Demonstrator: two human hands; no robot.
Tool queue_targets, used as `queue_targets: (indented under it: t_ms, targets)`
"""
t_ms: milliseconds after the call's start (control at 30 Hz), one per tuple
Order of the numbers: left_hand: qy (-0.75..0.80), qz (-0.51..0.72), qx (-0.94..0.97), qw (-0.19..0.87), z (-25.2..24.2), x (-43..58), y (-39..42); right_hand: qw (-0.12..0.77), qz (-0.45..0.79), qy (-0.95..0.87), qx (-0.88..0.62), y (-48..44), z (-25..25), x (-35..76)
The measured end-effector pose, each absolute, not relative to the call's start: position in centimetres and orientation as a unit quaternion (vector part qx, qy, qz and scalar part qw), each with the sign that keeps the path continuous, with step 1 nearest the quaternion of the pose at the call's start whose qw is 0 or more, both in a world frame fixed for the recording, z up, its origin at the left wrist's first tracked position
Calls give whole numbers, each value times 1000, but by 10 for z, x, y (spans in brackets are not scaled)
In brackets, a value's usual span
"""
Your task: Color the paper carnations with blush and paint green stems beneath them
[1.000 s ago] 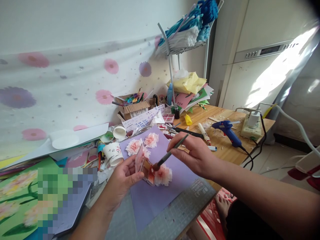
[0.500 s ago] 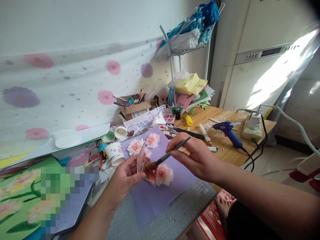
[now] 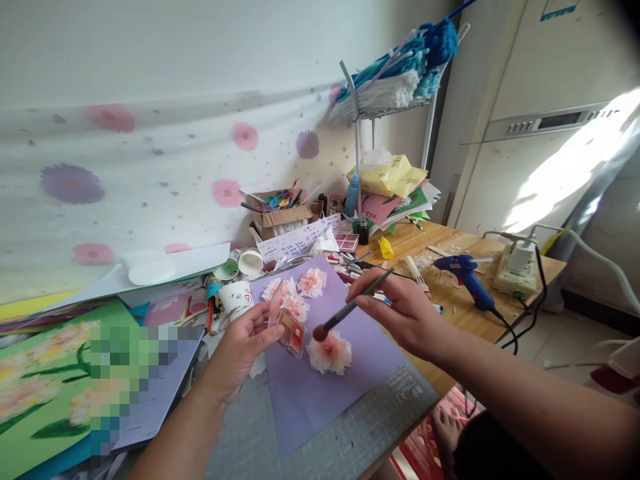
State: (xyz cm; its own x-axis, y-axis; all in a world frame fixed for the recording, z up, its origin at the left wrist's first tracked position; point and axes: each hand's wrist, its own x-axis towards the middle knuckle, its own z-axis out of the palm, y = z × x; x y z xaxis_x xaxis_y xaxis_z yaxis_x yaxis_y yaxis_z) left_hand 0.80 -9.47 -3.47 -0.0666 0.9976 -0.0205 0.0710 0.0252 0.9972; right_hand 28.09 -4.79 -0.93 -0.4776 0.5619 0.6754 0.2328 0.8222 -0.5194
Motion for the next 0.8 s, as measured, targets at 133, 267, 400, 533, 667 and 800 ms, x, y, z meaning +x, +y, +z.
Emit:
queue_targets:
  t_ms: [133, 267, 400, 533, 667, 800]
  targets:
    - [534, 508, 490, 466, -33, 3, -95, 423, 148, -867, -217, -49, -10, 282]
    - [520, 535, 479, 462, -27, -7, -99, 442, 161, -852, -230, -50, -12, 282]
    - [496, 561, 455, 482, -29, -16, -109, 458, 129, -843, -251, -52, -12, 281]
    - [444, 576, 441, 525, -41, -8, -118, 533, 216, -740, -349, -51, -12, 283]
    - [409, 572, 446, 553, -50, 11, -120, 610, 307, -650, -333, -49, -11, 285]
    - [405, 562, 453, 561, -54, 25, -121, 601, 376, -642, -291, -54, -10, 284]
